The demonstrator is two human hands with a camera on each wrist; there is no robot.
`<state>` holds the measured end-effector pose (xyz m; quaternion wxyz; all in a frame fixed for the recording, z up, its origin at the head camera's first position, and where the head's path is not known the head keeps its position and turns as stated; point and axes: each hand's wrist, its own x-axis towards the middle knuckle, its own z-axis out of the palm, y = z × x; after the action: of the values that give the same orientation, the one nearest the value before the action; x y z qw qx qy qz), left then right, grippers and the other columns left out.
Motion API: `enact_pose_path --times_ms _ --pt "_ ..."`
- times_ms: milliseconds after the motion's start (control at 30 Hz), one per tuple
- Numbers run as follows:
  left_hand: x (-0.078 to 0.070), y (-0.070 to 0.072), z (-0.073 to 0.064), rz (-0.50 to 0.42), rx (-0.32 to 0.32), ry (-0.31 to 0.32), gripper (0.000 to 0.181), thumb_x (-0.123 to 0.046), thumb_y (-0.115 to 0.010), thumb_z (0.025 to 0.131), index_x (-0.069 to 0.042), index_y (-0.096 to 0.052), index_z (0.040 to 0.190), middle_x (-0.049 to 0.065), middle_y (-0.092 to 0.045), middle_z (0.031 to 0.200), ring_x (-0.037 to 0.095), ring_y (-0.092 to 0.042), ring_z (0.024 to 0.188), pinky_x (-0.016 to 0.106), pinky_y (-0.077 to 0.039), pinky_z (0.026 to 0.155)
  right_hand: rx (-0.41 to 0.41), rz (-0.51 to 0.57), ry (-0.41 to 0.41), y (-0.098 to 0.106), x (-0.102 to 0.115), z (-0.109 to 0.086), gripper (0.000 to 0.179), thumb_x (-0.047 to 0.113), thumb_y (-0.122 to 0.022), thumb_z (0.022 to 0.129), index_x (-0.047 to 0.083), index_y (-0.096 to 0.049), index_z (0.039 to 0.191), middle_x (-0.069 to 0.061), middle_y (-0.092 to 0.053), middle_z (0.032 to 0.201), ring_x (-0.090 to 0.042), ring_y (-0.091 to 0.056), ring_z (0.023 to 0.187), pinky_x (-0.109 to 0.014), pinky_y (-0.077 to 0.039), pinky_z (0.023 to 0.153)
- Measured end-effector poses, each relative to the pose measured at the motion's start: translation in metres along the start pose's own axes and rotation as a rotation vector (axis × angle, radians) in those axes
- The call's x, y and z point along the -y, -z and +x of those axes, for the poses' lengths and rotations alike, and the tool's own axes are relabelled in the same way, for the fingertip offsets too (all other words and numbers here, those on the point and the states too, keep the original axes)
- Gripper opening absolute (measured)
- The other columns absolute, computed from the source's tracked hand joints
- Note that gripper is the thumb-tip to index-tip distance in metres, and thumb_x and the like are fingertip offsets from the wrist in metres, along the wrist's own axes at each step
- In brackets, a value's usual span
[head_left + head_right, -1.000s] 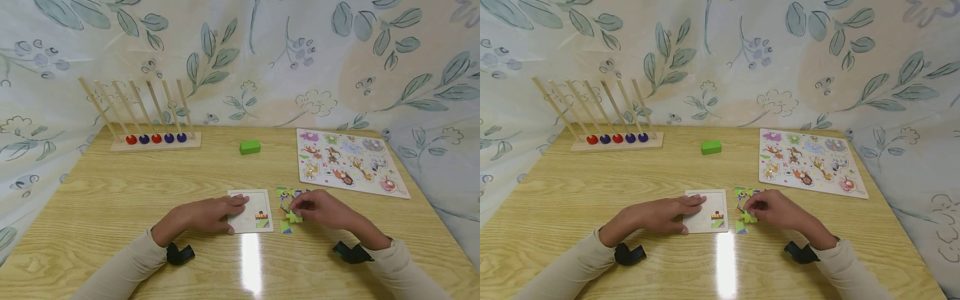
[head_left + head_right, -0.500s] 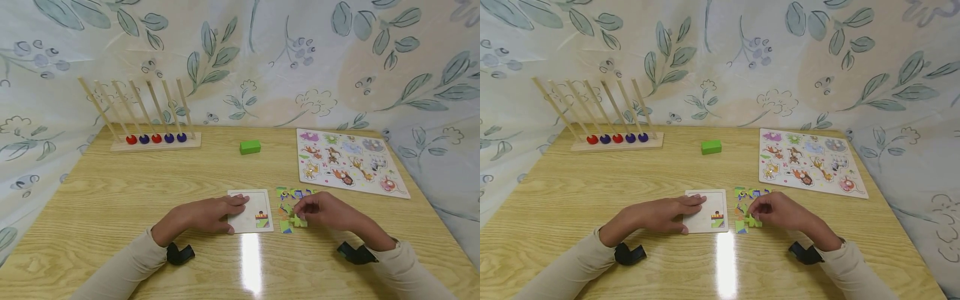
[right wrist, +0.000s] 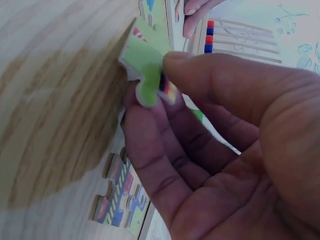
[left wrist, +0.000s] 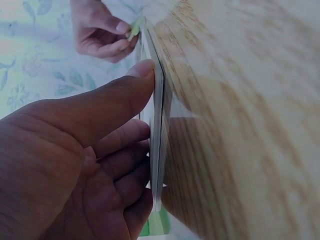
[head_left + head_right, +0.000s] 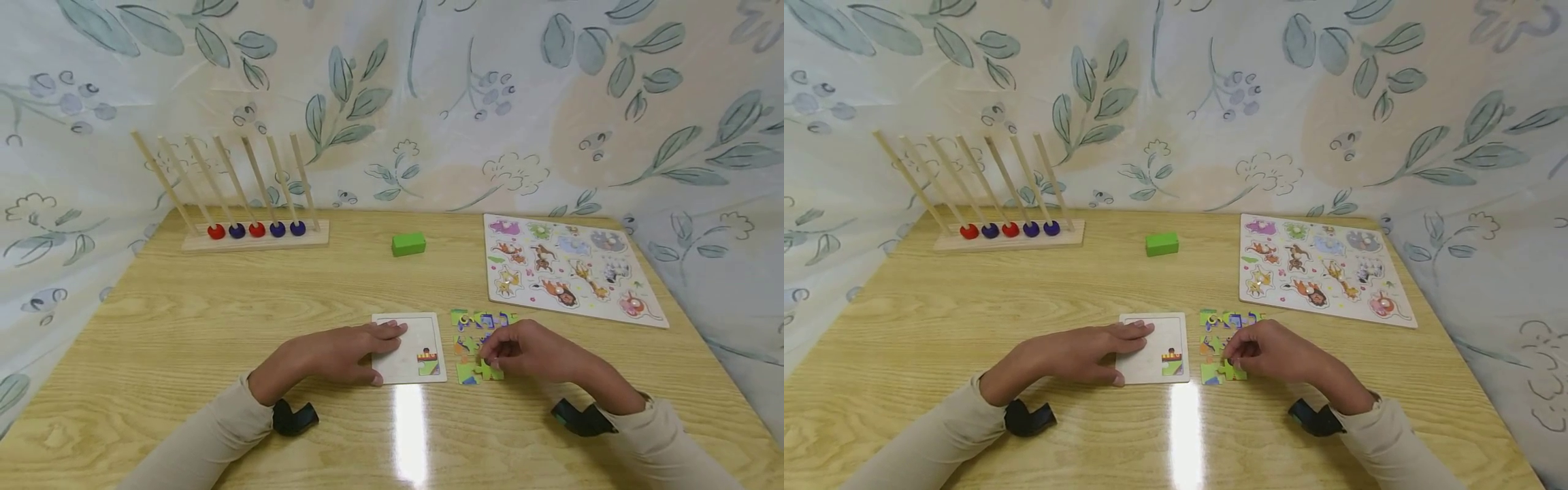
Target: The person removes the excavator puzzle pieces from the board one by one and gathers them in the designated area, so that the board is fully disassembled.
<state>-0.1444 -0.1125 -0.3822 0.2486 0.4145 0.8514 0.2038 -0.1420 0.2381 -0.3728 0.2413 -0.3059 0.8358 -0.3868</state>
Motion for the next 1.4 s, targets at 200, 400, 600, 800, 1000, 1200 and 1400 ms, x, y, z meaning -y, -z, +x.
enact_pose_path --times_ms 200,400,600,800,1000,1200,1400 --pt "0.0 0.0 0.0 0.001 0.001 -0.003 0.067 -0.021 -0.069 0.093 -0.005 -0.037 0.149 0.0 -0.02 0.16 0.016 -0.015 0.146 0.034 -0.023 0.114 -0.023 -0.044 0.002 0.001 -0.001 -0.001 0.013 0.002 -0.066 0.092 0.007 -0.071 0.102 -0.001 -0.067 0.1 -0.01 -0.061 0.085 -0.027 -0.053 0.072" --pt "0.0 0.001 -0.001 0.0 0.0 -0.004 0.066 -0.02 -0.068 0.093 -0.004 -0.037 0.149 0.001 -0.02 0.16 0.017 -0.016 0.146 0.036 -0.024 0.114 -0.027 -0.063 0.001 0.001 0.0 -0.002 0.015 0.001 -0.066 0.091 0.006 -0.071 0.104 0.002 -0.066 0.097 -0.01 -0.061 0.084 -0.028 -0.053 0.071" --pt "-0.002 0.002 -0.001 0.0 0.003 -0.004 0.065 -0.02 -0.068 0.094 -0.003 -0.038 0.149 0.002 -0.021 0.16 0.017 -0.016 0.146 0.037 -0.025 0.113 -0.048 -0.094 0.004 0.003 0.002 -0.002 0.014 0.003 -0.066 0.091 0.007 -0.072 0.104 0.002 -0.066 0.098 -0.011 -0.061 0.088 -0.028 -0.053 0.072" --pt "-0.001 0.002 0.0 0.0 0.005 -0.006 0.065 -0.02 -0.067 0.094 -0.003 -0.038 0.149 0.002 -0.02 0.16 0.017 -0.016 0.146 0.036 -0.025 0.113 -0.021 -0.05 -0.022 0.005 0.003 -0.002 0.014 0.004 -0.065 0.093 0.004 -0.071 0.105 0.0 -0.067 0.098 -0.011 -0.064 0.088 -0.027 -0.054 0.073" --pt "0.0 0.002 0.0 0.002 0.006 -0.004 0.066 -0.021 -0.068 0.094 -0.003 -0.037 0.149 0.001 -0.02 0.16 0.016 -0.016 0.146 0.036 -0.025 0.113 -0.015 -0.068 -0.036 0.008 0.005 -0.001 0.015 0.002 -0.063 0.093 0.002 -0.071 0.107 0.0 -0.067 0.095 -0.009 -0.062 0.083 -0.026 -0.052 0.069" --pt "0.001 0.001 0.0 0.009 0.004 -0.012 0.065 -0.022 -0.068 0.094 -0.003 -0.038 0.149 0.001 -0.02 0.16 0.017 -0.016 0.146 0.036 -0.025 0.113 -0.02 -0.094 -0.044 0.005 0.009 0.004 0.013 0.003 -0.063 0.094 0.003 -0.071 0.104 0.002 -0.067 0.092 -0.008 -0.058 0.078 -0.024 -0.05 0.066" --pt "0.001 0.001 -0.001 0.014 0.006 -0.016 0.066 -0.022 -0.067 0.094 -0.003 -0.037 0.149 0.002 -0.019 0.16 0.017 -0.015 0.146 0.037 -0.025 0.113 -0.023 -0.095 -0.006 -0.002 0.01 0.014 0.012 0.003 -0.064 0.094 0.005 -0.072 0.102 0.001 -0.067 0.093 -0.008 -0.057 0.077 -0.025 -0.051 0.065"
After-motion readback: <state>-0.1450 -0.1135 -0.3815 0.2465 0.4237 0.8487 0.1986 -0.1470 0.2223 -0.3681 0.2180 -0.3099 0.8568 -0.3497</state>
